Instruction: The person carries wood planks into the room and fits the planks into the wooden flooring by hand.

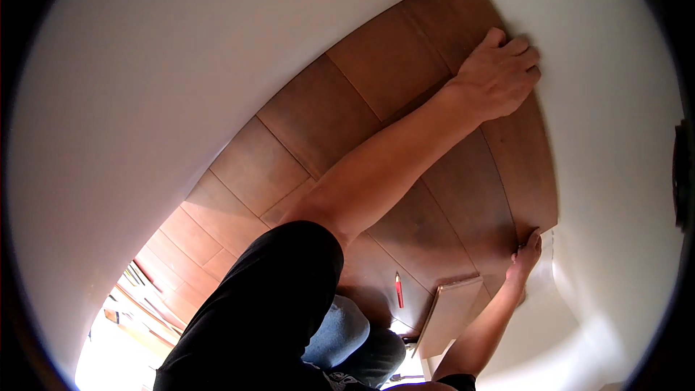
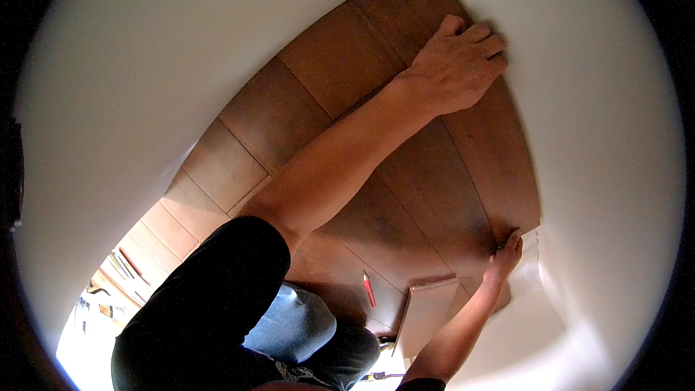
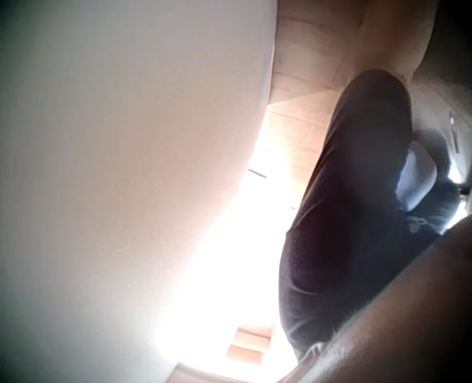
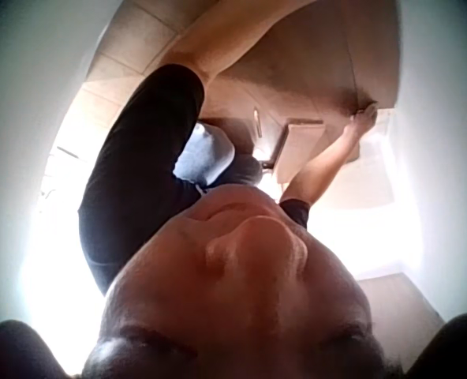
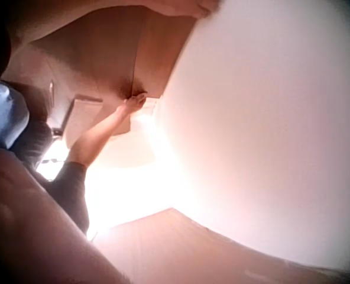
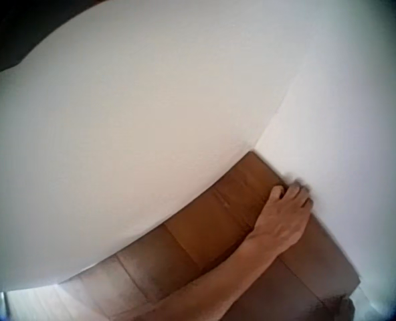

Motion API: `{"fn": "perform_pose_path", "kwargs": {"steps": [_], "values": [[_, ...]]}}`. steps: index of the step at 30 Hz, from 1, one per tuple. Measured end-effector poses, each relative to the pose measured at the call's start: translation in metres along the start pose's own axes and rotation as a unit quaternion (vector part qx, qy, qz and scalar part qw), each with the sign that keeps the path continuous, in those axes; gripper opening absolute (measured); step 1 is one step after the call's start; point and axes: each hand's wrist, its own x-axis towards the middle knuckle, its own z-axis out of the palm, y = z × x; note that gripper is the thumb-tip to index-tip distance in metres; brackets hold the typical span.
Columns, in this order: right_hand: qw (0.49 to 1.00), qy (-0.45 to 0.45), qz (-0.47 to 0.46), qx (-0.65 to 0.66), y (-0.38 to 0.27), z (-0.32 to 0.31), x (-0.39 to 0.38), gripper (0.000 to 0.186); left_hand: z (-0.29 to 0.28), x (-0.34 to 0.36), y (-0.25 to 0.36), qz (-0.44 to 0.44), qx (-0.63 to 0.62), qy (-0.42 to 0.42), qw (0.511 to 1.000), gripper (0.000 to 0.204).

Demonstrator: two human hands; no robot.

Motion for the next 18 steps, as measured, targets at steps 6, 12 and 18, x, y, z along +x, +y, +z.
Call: {"fn": "perform_pose_path", "kwargs": {"steps": [6, 12, 18], "values": [[0.998, 0.014, -0.041, -0.048, -0.001, 0.011, 0.0, 0.061, -0.008, -0.002, 0.001, -0.026, 0.028, -0.049, 0.998, 0.028], [0.979, 0.061, -0.132, -0.14, 0.001, 0.016, -0.002, 0.062, -0.017, 0.0, 0.0, -0.037, 0.029, -0.126, 0.991, 0.032], [0.965, 0.054, -0.133, -0.222, -0.007, 0.009, 0.003, 0.067, -0.014, -0.001, 0.0, -0.036, 0.025, -0.12, 0.992, 0.031]]}}
